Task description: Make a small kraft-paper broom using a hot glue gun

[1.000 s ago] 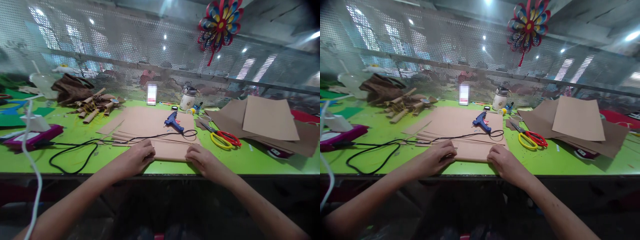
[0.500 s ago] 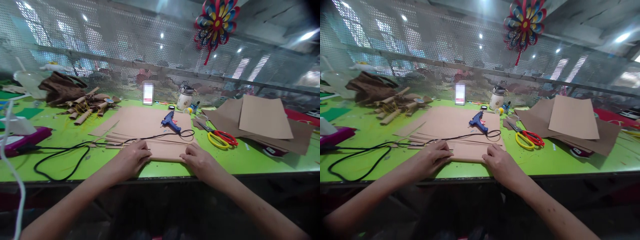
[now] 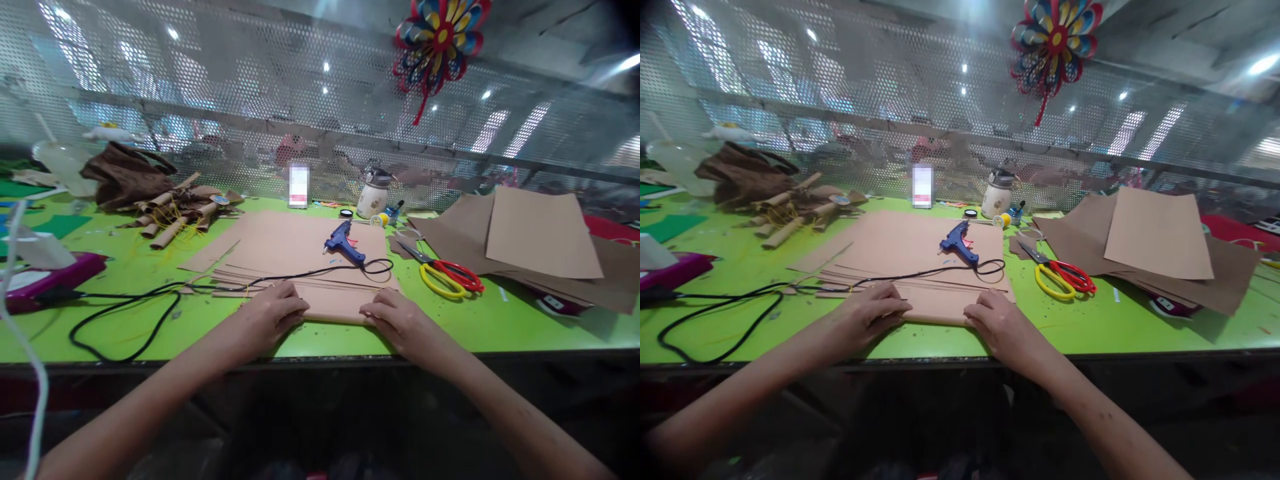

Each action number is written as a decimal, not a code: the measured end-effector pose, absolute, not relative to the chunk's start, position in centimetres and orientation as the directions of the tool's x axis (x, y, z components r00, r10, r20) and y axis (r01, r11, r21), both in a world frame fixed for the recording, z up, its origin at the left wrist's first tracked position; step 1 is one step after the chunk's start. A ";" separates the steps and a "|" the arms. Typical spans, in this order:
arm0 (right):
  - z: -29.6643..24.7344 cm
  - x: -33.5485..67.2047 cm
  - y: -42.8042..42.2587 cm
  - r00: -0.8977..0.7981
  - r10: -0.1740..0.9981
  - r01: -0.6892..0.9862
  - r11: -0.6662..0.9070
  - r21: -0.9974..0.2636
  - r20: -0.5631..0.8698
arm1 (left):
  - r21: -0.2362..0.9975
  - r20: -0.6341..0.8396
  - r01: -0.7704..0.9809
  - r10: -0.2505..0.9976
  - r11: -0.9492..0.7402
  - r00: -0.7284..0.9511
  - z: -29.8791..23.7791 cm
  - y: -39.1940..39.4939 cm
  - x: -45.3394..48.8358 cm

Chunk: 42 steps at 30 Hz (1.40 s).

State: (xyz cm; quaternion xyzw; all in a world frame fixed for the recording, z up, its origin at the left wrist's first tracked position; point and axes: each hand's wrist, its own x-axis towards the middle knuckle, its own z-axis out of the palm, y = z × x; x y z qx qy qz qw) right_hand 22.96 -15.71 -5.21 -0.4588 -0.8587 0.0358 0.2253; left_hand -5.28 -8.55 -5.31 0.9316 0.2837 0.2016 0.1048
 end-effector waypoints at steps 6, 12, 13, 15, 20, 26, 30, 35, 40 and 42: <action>-4.7 22.6 -15.8 -0.416 0.823 0.780 0.542 -0.315 0.385 | 0.287 0.325 0.476 0.552 -0.831 0.768 -5.2 -8.7 -5.0; -4.3 22.2 -15.6 -0.342 0.858 0.805 0.478 -0.351 0.384 | 0.264 0.378 0.440 0.512 -0.858 0.772 -5.1 -9.2 -4.8; -4.3 22.1 -15.6 -0.333 0.862 0.810 0.469 -0.353 0.382 | 0.264 0.374 0.443 0.514 -0.857 0.772 -5.1 -9.2 -4.8; -4.4 22.1 -15.4 -0.325 0.869 0.825 0.453 -0.338 0.373 | 0.263 0.362 0.447 0.517 -0.855 0.776 -4.9 -9.4 -4.8; -4.1 22.9 -15.8 -0.345 0.869 0.822 0.462 -0.333 0.355 | 0.261 0.344 0.448 0.516 -0.855 0.784 -4.6 -9.5 -4.9; -3.9 23.9 -17.2 -0.368 0.817 0.810 0.517 -0.279 0.444 | 0.263 0.354 0.433 0.504 -0.862 0.788 -4.9 -9.2 -5.0; -4.7 23.5 -17.2 -0.466 0.778 0.793 0.578 -0.190 0.421 | 0.257 0.320 0.463 0.527 -0.848 0.787 -5.1 -9.0 -4.9; -5.1 23.7 -16.6 -0.509 0.770 0.796 0.592 -0.130 0.385 | 0.286 0.284 0.504 0.574 -0.815 0.768 -4.7 -9.0 -4.7; -5.0 24.1 -16.2 -0.514 0.775 0.777 0.602 -0.183 0.368 | 0.297 0.297 0.499 0.576 -0.814 0.762 -4.4 -9.0 -4.5; -5.0 24.1 -16.1 -0.516 0.779 0.776 0.601 -0.190 0.358 | 0.288 0.316 0.490 0.565 -0.823 0.762 -4.2 -8.9 -4.6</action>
